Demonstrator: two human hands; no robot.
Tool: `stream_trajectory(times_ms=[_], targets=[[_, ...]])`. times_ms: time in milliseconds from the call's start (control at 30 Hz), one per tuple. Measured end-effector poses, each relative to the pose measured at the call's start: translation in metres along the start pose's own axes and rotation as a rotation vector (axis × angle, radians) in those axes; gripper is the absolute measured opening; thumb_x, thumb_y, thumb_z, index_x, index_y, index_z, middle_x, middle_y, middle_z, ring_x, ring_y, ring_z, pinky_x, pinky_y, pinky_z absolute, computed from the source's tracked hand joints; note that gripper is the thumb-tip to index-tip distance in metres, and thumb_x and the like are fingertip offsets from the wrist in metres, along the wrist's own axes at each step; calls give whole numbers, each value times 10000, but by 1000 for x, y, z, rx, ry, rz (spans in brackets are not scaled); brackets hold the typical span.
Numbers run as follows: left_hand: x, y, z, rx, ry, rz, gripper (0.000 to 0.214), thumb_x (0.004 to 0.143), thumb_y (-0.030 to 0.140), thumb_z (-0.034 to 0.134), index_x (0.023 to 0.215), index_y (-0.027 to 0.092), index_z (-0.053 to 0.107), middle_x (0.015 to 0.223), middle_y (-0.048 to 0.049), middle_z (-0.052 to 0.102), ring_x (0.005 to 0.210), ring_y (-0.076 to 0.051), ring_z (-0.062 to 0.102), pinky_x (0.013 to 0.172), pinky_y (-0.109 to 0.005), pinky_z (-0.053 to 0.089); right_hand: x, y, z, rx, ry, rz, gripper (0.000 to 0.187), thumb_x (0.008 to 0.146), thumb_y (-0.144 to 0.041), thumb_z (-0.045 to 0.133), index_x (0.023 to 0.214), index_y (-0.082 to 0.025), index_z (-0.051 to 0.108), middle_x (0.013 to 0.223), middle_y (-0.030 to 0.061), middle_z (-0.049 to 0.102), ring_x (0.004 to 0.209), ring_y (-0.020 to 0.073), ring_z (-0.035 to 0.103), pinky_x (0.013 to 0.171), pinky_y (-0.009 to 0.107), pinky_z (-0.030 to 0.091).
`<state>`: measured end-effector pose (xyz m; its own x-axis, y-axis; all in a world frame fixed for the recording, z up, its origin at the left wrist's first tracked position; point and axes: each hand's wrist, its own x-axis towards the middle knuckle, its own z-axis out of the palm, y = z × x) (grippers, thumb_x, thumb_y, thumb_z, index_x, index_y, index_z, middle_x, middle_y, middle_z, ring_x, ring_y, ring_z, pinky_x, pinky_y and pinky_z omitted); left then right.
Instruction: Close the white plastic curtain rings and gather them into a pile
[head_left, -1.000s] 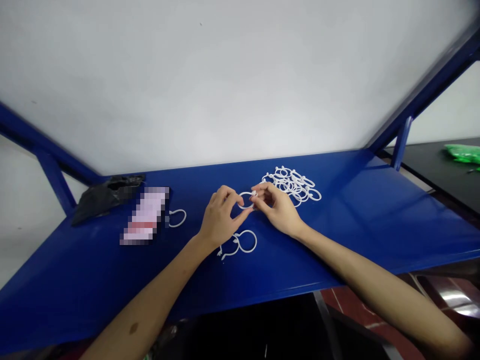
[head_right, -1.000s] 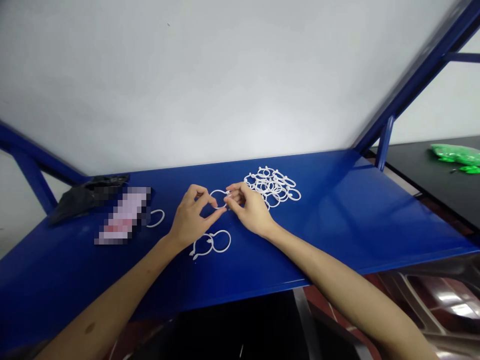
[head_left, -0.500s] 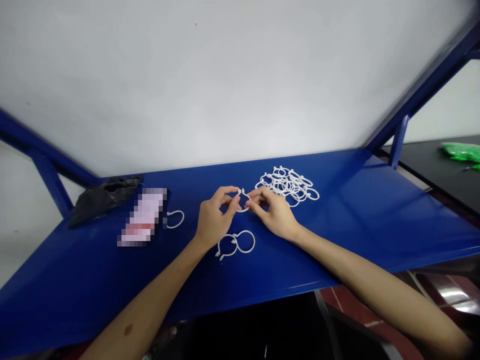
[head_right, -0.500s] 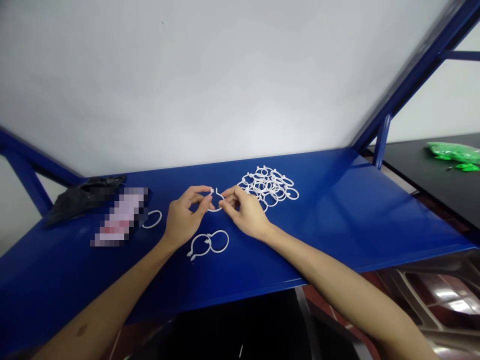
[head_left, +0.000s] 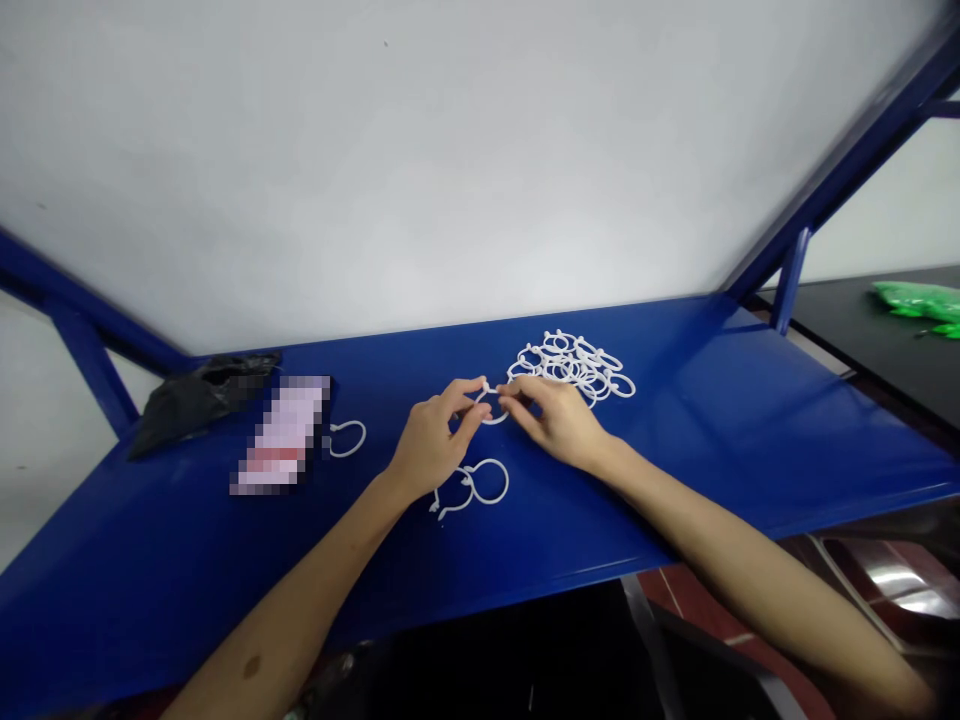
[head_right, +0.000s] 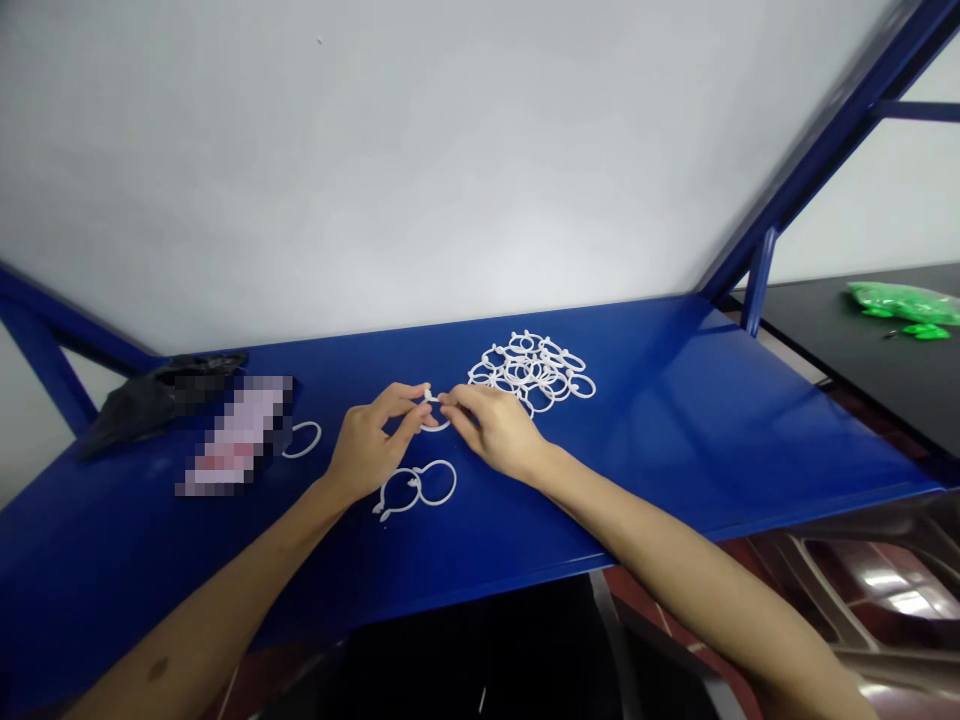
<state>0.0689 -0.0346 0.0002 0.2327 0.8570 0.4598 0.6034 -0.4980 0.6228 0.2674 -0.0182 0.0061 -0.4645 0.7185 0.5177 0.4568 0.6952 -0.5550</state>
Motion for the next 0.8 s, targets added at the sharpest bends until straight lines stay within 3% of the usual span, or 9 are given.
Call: stream_trajectory(times_ms=[133,233,333,433,533,633,800], targets=[[4,-4,-3,13,-164,-58,365,969,395,561,1308,263,576,989,2,764,847,-171,696,828,-342,533,12,8,-29,-261,44,37,192,973,-235,501,912,-194,679,922,80,707,814,185,659,723,316,515],[5,-5,-12,59,-357,-17,379,917,464,628,1251,285,625,1112,-11,719,997,-202,653,965,-407,485,16,23,-62,-422,61,119,186,943,-237,546,899,-189,720,970,106,696,850,212,653,755,354,514],[5,0,-22,77,-583,10,364,883,499,662,1180,288,667,1166,-18,679,1094,-227,608,1058,-448,410,14,38,-93,-418,-57,200,176,922,-218,563,904,-189,735,964,90,707,795,186,657,739,338,514],[6,4,-25,78,-704,-1,274,879,446,672,1090,273,697,1122,-23,672,1051,-222,605,1022,-437,417,7,50,-114,-381,-174,273,156,887,-209,587,870,-205,742,919,56,726,783,171,665,721,316,511],[6,2,-20,60,-679,42,131,910,341,617,933,248,706,971,-16,684,919,-195,608,944,-404,441,-2,63,-123,-336,-257,337,146,861,-226,616,827,-225,758,873,35,741,753,166,669,688,310,507],[7,-2,-15,59,-603,62,142,915,280,581,819,237,675,863,-11,680,864,-196,602,843,-364,458,-8,78,-123,-312,-299,350,120,823,-244,663,817,-241,783,851,31,747,714,166,666,661,316,509],[8,-7,-13,75,-462,19,93,886,254,599,814,236,655,795,-8,671,771,-180,604,684,-304,450,-9,89,-119,-361,-313,360,138,786,-180,676,804,-240,799,791,31,738,664,166,645,645,326,495]])
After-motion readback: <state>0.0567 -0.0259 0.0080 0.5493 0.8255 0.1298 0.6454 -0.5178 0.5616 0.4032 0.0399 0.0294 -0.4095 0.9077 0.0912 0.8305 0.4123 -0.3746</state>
